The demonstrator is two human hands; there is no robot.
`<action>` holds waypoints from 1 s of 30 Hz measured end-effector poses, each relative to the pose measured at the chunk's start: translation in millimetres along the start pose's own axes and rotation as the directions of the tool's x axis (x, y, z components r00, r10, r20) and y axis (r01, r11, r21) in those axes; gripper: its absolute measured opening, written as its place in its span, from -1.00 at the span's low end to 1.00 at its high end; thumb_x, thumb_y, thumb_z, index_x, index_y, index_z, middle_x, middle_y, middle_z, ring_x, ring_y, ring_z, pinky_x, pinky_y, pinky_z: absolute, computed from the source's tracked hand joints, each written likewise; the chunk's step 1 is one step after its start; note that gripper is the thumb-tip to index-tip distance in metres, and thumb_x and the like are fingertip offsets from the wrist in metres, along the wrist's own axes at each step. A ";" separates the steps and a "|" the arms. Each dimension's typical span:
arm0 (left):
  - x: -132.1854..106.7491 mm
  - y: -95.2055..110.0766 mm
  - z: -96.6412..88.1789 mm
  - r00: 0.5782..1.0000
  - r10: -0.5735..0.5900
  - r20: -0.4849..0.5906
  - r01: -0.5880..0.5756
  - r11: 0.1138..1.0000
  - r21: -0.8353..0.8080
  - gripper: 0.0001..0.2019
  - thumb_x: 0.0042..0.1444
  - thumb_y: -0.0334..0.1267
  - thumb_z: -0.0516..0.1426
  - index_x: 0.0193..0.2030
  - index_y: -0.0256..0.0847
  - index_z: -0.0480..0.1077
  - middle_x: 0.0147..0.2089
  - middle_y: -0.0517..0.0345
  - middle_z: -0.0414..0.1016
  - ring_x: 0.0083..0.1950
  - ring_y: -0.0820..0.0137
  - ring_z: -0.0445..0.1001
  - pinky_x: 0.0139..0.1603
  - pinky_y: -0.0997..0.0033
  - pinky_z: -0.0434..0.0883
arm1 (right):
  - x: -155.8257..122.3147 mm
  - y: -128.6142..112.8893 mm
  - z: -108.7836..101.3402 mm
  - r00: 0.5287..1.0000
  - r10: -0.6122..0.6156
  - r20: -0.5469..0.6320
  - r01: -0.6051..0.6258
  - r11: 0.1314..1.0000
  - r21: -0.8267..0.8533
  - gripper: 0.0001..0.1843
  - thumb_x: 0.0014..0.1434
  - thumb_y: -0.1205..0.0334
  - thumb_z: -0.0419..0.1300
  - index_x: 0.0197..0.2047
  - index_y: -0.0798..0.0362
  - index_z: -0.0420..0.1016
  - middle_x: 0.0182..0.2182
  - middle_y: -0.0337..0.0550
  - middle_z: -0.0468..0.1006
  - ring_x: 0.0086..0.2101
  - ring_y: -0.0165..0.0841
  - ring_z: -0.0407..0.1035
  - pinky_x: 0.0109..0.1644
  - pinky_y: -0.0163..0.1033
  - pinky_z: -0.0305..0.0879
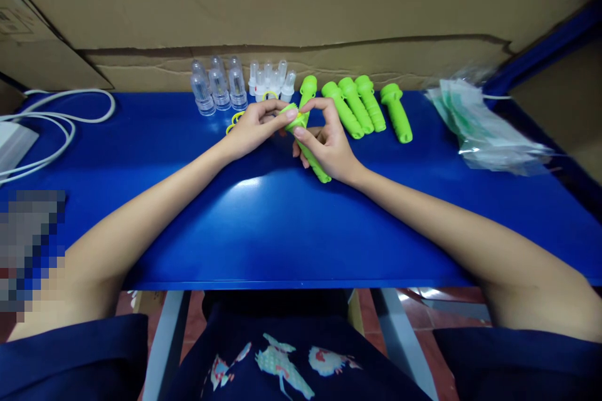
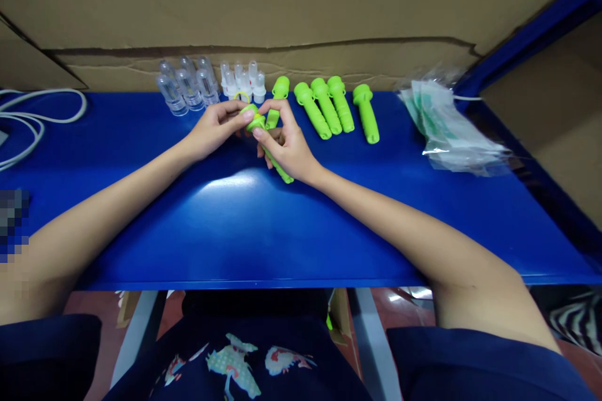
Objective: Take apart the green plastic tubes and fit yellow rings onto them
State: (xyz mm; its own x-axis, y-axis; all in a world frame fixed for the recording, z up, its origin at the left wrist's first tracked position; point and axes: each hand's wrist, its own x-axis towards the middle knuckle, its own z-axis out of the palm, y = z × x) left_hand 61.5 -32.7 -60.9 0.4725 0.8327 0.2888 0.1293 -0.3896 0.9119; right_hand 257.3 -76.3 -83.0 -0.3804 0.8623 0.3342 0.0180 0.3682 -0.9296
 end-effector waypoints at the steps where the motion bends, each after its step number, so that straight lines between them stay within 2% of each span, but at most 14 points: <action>1: 0.0 0.0 0.1 1.000 0.003 0.000 -0.003 1.000 0.008 -0.37 0.18 0.42 0.25 -0.17 -0.21 0.51 -0.20 0.03 0.61 -0.08 0.27 0.61 0.00 0.28 0.59 | 0.1 0.1 0.0 1.000 0.007 -0.001 -0.007 1.000 -0.003 -0.26 0.23 -0.47 0.31 0.14 -0.18 0.12 -0.52 -0.42 0.50 -0.68 -0.42 0.29 -0.69 -0.29 0.13; 9: 0.6 -2.0 2.5 0.999 0.023 -0.039 -0.023 1.000 0.012 -0.33 0.18 0.48 0.19 -0.19 -0.20 0.52 -0.26 0.07 0.59 -0.15 0.30 0.58 -0.03 0.29 0.55 | -0.5 -0.6 0.3 1.000 0.002 -0.006 -0.002 1.000 0.004 -0.23 0.24 -0.45 0.31 0.21 -0.18 0.10 -0.53 -0.45 0.50 -0.68 -0.41 0.29 -0.68 -0.29 0.14; 16: 0.1 -0.1 3.9 0.990 0.081 -0.115 -0.070 0.993 0.097 -0.36 0.21 0.45 0.18 -0.23 -0.20 0.54 -0.26 0.06 0.61 -0.06 0.26 0.56 0.01 0.31 0.51 | -1.3 -1.5 0.7 1.000 0.001 -0.032 -0.001 1.000 -0.007 -0.27 0.26 -0.43 0.31 0.15 -0.18 0.07 -0.51 -0.45 0.52 -0.68 -0.41 0.29 -0.67 -0.28 0.16; 22: 1.9 -0.5 4.5 0.996 0.050 -0.070 -0.048 0.998 0.036 -0.33 0.18 0.47 0.20 -0.20 -0.21 0.56 -0.26 0.06 0.61 0.02 0.21 0.57 0.12 0.26 0.51 | -0.7 -0.2 0.7 0.999 0.001 -0.036 -0.001 1.000 -0.015 -0.28 0.25 -0.46 0.29 0.10 -0.19 0.05 -0.52 -0.46 0.51 -0.68 -0.42 0.28 -0.67 -0.29 0.14; 30: 0.9 -2.3 3.9 0.997 0.022 -0.077 -0.018 0.998 0.056 -0.38 0.24 0.40 0.20 -0.10 -0.22 0.58 -0.23 0.04 0.61 -0.02 0.24 0.58 0.06 0.26 0.54 | 0.3 -0.9 -0.5 1.000 0.016 -0.021 -0.016 1.000 -0.017 -0.21 0.24 -0.46 0.30 0.24 -0.18 0.07 -0.52 -0.43 0.51 -0.67 -0.41 0.30 -0.67 -0.29 0.17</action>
State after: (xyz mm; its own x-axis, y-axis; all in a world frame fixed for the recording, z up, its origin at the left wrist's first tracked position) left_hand 65.0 -32.6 -63.9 0.4065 0.8518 0.3306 0.1692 -0.4257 0.8889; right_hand 257.7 -76.2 -82.0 -0.3605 0.8751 0.3229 0.0400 0.3604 -0.9320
